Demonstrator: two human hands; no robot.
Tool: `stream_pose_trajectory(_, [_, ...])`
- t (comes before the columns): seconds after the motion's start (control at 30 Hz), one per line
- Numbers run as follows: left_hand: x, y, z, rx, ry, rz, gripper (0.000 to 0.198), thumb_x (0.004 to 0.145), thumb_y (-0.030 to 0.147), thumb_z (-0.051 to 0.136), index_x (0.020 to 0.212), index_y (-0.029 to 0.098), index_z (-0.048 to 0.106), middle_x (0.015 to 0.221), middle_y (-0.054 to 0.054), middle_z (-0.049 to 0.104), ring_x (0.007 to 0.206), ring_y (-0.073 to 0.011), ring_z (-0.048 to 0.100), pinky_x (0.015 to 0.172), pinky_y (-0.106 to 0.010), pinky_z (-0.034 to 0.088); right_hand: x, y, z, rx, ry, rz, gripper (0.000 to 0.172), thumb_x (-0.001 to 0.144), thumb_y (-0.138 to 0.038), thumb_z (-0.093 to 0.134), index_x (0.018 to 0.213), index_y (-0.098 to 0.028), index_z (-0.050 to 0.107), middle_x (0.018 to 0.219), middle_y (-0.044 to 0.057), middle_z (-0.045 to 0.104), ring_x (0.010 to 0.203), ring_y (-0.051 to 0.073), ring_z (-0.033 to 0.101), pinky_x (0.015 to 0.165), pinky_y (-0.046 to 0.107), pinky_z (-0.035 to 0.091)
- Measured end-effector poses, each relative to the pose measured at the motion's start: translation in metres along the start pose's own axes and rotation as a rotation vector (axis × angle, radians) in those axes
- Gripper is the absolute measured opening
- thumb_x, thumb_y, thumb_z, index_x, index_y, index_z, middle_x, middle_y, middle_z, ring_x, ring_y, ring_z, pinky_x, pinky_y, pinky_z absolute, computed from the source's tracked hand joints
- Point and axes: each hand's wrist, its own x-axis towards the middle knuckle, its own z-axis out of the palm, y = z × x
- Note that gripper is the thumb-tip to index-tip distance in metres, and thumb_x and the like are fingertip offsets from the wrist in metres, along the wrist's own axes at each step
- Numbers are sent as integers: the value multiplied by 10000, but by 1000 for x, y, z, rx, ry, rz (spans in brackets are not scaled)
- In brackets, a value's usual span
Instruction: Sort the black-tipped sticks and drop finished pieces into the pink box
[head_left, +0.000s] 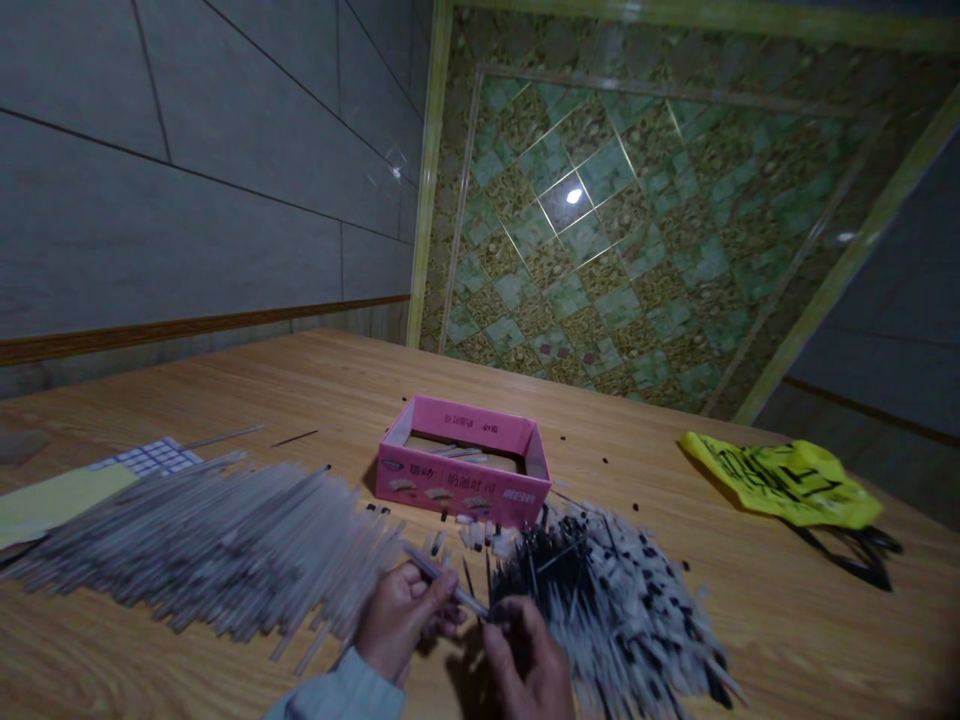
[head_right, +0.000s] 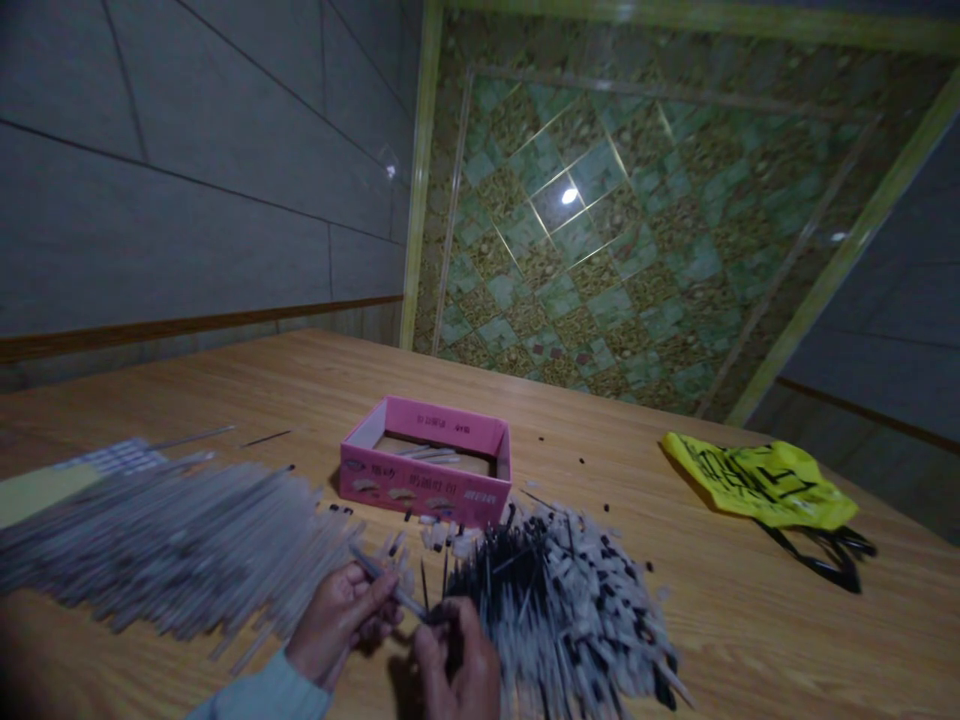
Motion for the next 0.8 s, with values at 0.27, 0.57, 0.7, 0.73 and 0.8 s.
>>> stream_pose_trajectory(0.27, [1, -2, -1, 3, -17, -5, 405, 508, 446, 766, 655, 126, 565, 471, -18, 623, 408, -135, 584, 378, -199, 411, 0, 8, 1, -6, -15, -4, 424, 843, -486, 379, 540, -197, 449, 444, -44, 406, 418, 103, 387, 406, 204, 293])
stream_pose_trajectory(0.57, [1, -4, -1, 19, -39, 10, 388, 534, 449, 752, 649, 130, 563, 462, -10, 617, 397, -123, 572, 363, -189, 389, 0, 8, 3, 83, -74, 91, 453, 819, -541, 397, 523, -199, 421, 426, -49, 375, 412, 103, 361, 406, 210, 272])
stream_pose_trajectory(0.7, [3, -4, -3, 25, -10, -3, 385, 534, 444, 754, 635, 126, 562, 470, -14, 622, 410, -122, 578, 368, -188, 394, 0, 3, 2, 17, -15, 14, 380, 791, -532, 453, 634, -192, 514, 524, -26, 453, 490, 125, 421, 451, 210, 321])
stream_pose_trajectory(0.73, [3, -4, -3, 30, -4, -6, 384, 534, 444, 754, 633, 127, 561, 467, -13, 621, 407, -121, 575, 364, -188, 391, 1, 1, 1, -35, 1, -40, 343, 786, -507, 476, 661, -192, 531, 554, -20, 465, 520, 131, 434, 475, 212, 331])
stream_pose_trajectory(0.8, [4, -4, -4, 44, -3, -4, 382, 538, 447, 750, 634, 133, 556, 456, -7, 614, 394, -119, 568, 354, -187, 379, 1, -2, -2, -119, 12, -107, 296, 799, -449, 482, 662, -193, 542, 566, -17, 466, 538, 135, 439, 500, 218, 330])
